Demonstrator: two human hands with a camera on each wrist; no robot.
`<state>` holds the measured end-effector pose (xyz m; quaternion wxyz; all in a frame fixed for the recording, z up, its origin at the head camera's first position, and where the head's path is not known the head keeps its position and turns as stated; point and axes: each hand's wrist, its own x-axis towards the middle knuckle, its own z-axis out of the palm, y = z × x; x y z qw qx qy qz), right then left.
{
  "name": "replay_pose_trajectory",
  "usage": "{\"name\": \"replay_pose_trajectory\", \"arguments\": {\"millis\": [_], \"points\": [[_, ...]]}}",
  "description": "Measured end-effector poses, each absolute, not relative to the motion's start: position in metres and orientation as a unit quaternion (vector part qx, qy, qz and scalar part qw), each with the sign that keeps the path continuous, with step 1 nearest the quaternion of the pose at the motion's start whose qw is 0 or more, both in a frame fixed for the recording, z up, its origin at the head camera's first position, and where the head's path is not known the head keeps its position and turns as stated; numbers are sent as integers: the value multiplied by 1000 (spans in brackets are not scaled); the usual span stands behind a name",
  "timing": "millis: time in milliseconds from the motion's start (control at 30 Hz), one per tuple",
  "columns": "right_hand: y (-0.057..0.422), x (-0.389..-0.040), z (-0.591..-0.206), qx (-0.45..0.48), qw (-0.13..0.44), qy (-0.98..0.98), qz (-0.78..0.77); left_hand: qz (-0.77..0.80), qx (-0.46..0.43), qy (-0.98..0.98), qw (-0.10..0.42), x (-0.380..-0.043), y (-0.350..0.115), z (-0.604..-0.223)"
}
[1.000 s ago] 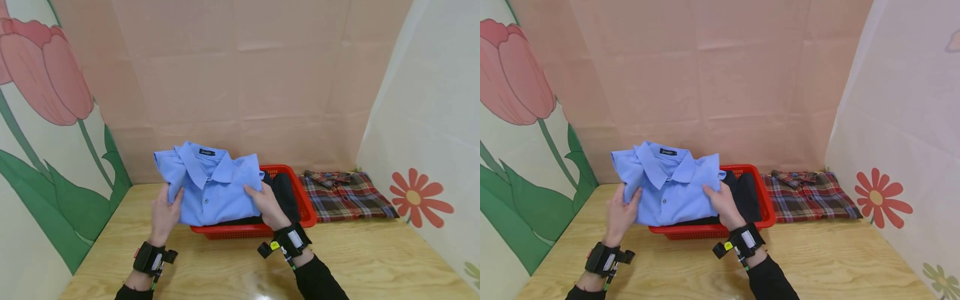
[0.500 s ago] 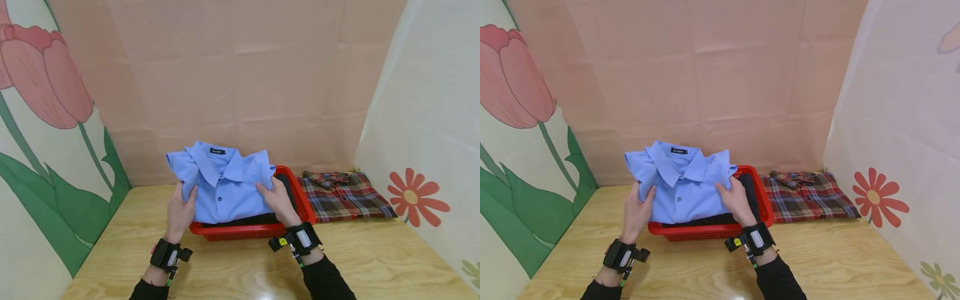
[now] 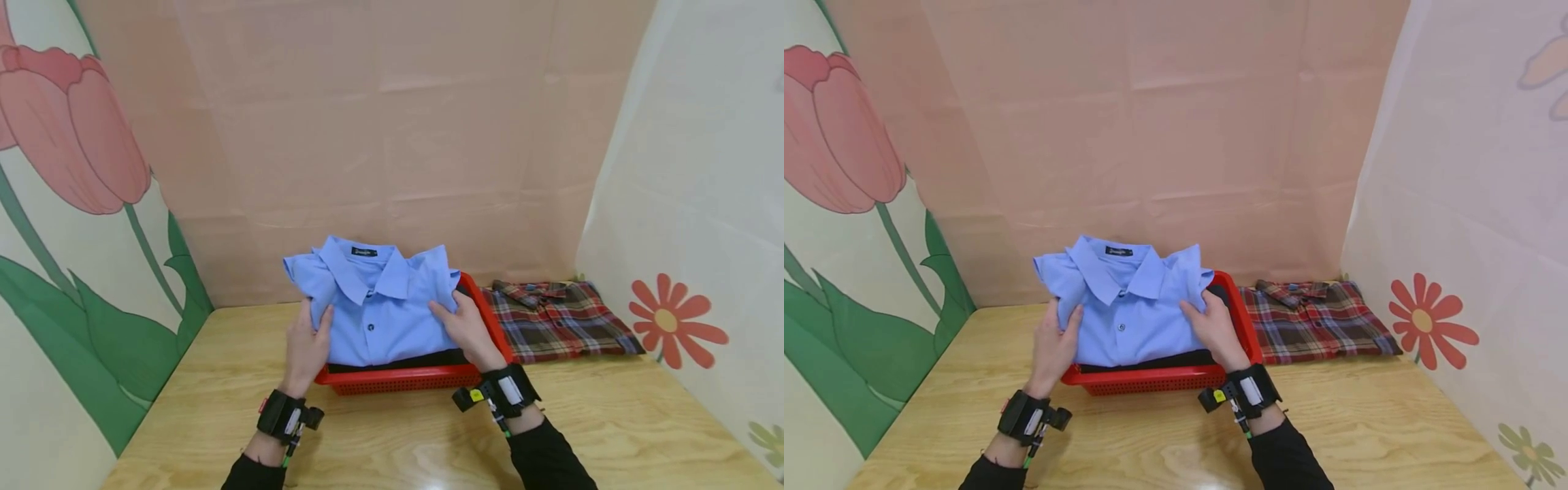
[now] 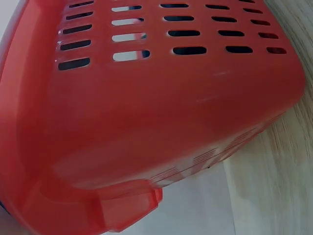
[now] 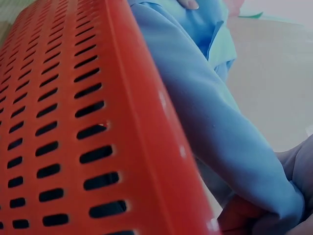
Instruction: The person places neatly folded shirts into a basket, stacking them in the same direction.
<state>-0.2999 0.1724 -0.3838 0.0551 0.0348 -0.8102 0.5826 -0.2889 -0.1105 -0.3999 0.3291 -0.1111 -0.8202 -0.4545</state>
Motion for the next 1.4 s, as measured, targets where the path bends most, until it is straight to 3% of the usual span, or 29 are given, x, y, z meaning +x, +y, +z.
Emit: {"name": "replay_pose_trajectory", "arguments": {"millis": [467, 933, 1100, 1400], "points": [[189, -302, -384, 34, 51, -813, 579, -480, -118, -818, 294, -293, -105, -404], [200, -308, -391, 36, 80, -844, 529, -385, -136, -894, 184, -296, -107, -405], [206, -308, -393, 39, 88, -863, 496, -327, -146, -915, 185, -295, -103, -406], [211, -310, -403, 33, 52, -882, 466, -288, -149, -929, 176, -296, -99, -411]]}}
